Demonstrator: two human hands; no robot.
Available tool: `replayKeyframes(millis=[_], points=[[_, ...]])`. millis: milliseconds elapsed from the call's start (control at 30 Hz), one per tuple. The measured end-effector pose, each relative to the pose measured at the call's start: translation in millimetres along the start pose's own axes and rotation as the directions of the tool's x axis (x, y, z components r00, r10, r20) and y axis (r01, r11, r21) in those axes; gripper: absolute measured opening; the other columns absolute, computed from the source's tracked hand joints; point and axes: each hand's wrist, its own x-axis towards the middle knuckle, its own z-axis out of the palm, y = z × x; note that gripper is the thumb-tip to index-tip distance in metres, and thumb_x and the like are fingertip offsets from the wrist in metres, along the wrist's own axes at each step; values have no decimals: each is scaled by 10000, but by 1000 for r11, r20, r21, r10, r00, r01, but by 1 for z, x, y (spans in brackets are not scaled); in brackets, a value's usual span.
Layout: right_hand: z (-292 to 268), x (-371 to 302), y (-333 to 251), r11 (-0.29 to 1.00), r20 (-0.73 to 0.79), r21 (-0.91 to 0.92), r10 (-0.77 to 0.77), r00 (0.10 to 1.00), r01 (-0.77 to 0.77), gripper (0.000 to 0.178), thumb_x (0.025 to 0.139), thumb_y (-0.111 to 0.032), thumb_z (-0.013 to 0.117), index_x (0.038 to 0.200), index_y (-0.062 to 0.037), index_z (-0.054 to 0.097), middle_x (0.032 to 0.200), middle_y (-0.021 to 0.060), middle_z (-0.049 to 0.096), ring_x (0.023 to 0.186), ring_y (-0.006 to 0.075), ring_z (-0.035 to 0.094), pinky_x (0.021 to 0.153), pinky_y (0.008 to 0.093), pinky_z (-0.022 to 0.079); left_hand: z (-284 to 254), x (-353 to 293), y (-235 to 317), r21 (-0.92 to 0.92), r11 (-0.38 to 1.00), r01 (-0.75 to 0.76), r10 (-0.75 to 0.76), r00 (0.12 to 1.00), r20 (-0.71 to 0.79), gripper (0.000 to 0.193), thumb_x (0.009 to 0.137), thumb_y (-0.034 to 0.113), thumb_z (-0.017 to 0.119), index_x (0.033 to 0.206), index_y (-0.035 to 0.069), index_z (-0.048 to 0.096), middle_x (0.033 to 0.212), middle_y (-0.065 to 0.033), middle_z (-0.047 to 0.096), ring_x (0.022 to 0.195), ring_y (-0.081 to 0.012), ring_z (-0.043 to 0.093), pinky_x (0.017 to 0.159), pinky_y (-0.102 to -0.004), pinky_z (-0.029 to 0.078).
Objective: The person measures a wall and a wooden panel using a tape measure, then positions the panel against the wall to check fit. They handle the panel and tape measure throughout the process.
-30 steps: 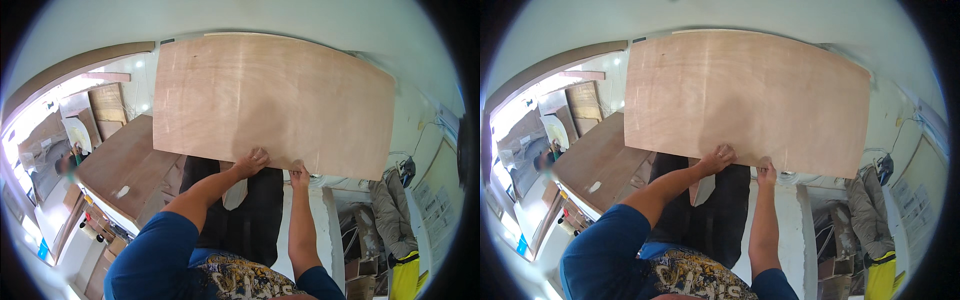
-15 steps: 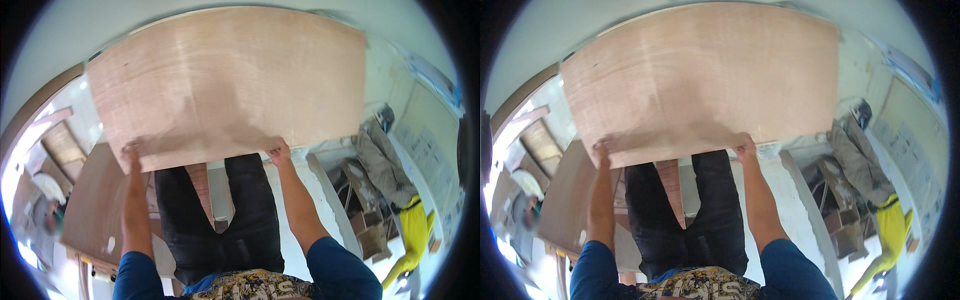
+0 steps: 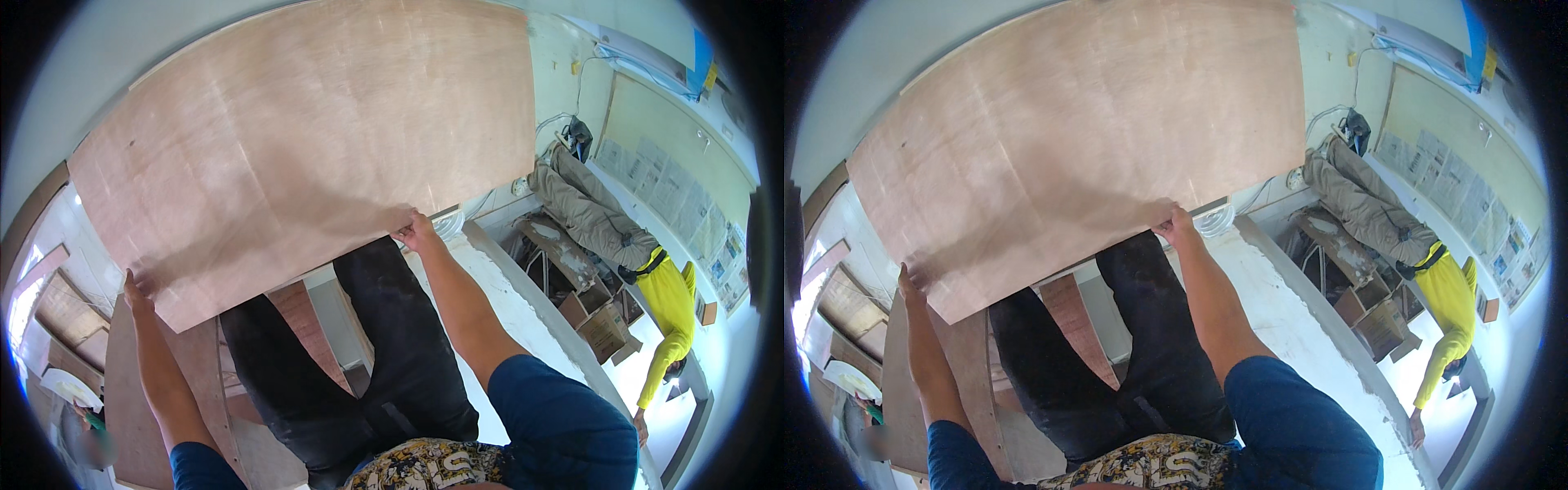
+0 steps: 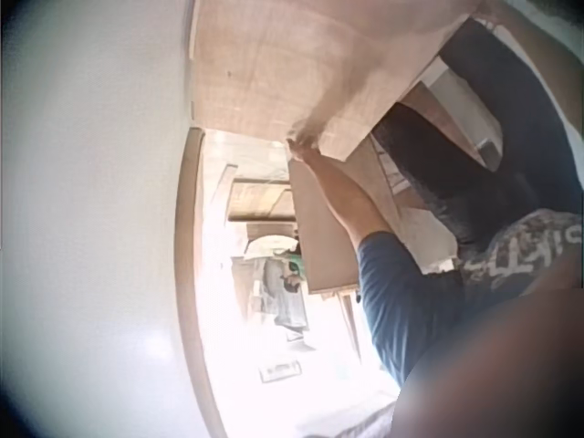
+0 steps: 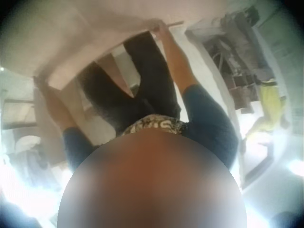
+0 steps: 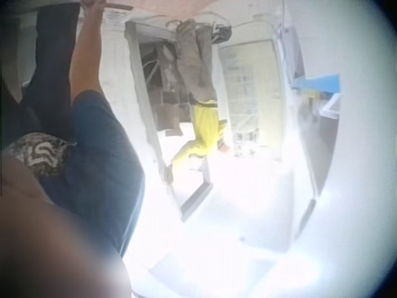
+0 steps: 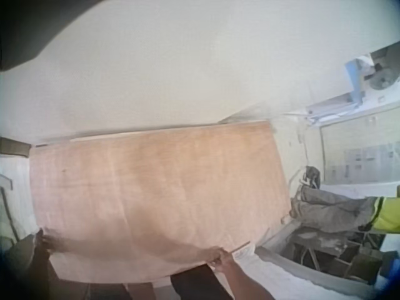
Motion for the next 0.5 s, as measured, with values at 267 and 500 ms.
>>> replayKeyframes(millis=[267, 500], points=[[32, 29, -4, 994, 4, -59, 96, 995, -96, 572, 958, -302, 518, 1427, -54, 305, 1442, 227, 337, 1317, 426, 366, 1064, 654, 298, 13, -24, 38, 135, 991, 9, -22, 996, 92, 504, 837, 458, 634, 1175, 84, 620, 1088, -105, 632, 1007, -252, 561, 822, -393, 420], [19, -2, -1, 994, 45, 33, 107, 993, -108, 765, 948, -384, 569, 1518, -100, 145, 1505, 252, 251, 1394, 428, 259, 1058, 649, 317, 80, -6, 31, -13, 988, -152, 137, 845, 517, 443, 929, 358, 547, 1236, 40, 558, 1242, -139, 612, 1075, -270, 609, 896, -415, 489]])
